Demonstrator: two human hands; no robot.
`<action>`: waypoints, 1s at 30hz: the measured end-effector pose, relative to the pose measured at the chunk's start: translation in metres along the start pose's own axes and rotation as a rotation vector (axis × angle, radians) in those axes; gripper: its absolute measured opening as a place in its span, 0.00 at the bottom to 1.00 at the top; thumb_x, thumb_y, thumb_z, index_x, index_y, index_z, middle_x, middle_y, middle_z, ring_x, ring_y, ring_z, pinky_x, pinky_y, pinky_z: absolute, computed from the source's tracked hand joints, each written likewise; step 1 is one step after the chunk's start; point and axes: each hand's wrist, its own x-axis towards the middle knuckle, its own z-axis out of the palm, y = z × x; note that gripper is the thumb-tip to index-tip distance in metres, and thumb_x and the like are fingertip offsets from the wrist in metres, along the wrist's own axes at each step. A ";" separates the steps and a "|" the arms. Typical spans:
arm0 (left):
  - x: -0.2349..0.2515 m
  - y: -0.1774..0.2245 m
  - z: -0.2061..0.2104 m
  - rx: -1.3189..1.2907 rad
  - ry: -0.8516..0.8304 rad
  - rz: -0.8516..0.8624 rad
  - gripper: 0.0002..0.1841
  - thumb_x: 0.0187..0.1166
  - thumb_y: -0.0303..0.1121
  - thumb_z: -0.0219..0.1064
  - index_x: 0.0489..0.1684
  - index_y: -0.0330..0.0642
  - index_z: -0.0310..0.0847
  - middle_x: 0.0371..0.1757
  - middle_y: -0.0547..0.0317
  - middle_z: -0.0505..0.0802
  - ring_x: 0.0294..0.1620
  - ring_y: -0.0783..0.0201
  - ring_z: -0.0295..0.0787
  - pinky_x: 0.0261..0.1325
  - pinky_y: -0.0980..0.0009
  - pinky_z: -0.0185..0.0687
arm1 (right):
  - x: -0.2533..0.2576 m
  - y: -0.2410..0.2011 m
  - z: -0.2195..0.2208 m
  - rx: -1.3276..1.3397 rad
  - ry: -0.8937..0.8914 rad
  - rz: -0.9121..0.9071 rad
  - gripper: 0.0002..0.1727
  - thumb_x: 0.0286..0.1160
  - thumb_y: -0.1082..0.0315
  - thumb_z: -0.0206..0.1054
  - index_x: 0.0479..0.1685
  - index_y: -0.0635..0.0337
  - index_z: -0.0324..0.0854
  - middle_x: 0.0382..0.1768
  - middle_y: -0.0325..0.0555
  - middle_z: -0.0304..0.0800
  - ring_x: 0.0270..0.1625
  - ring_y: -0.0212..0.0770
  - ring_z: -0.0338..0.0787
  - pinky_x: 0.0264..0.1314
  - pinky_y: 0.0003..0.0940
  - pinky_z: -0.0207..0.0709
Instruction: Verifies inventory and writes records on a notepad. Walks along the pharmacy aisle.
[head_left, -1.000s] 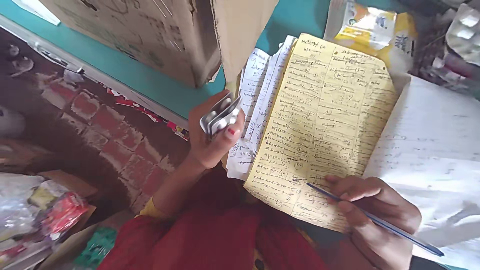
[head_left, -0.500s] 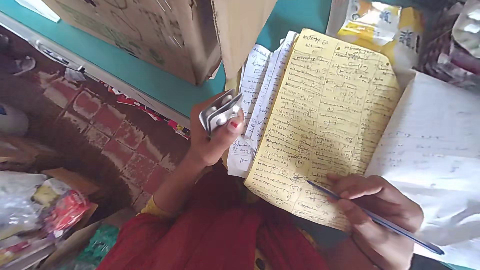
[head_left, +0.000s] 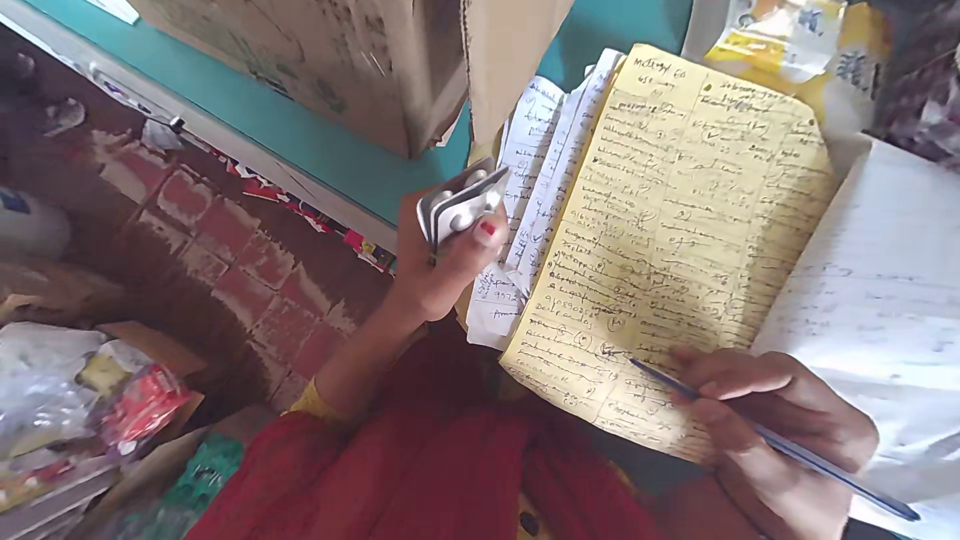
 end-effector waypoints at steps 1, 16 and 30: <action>0.000 0.000 0.000 -0.006 0.005 -0.005 0.15 0.79 0.55 0.65 0.28 0.59 0.83 0.25 0.85 0.85 0.29 0.86 0.79 0.35 0.84 0.73 | 0.000 0.000 0.000 0.004 0.000 -0.001 0.08 0.74 0.59 0.71 0.48 0.37 0.87 0.44 0.14 0.92 0.51 0.20 0.91 0.73 0.29 0.81; 0.002 -0.003 0.001 0.022 -0.030 0.020 0.15 0.83 0.56 0.61 0.39 0.57 0.83 0.33 0.84 0.88 0.33 0.85 0.84 0.37 0.83 0.81 | -0.001 0.001 -0.001 0.004 -0.008 0.004 0.08 0.75 0.58 0.71 0.49 0.37 0.86 0.44 0.15 0.91 0.50 0.20 0.91 0.68 0.27 0.84; 0.004 -0.002 -0.004 -0.088 -0.061 -0.050 0.06 0.78 0.38 0.61 0.32 0.54 0.81 0.30 0.74 0.90 0.37 0.71 0.90 0.51 0.64 0.90 | -0.001 0.000 -0.001 -0.010 -0.003 -0.009 0.09 0.73 0.60 0.70 0.49 0.37 0.86 0.43 0.14 0.91 0.51 0.19 0.90 0.71 0.27 0.82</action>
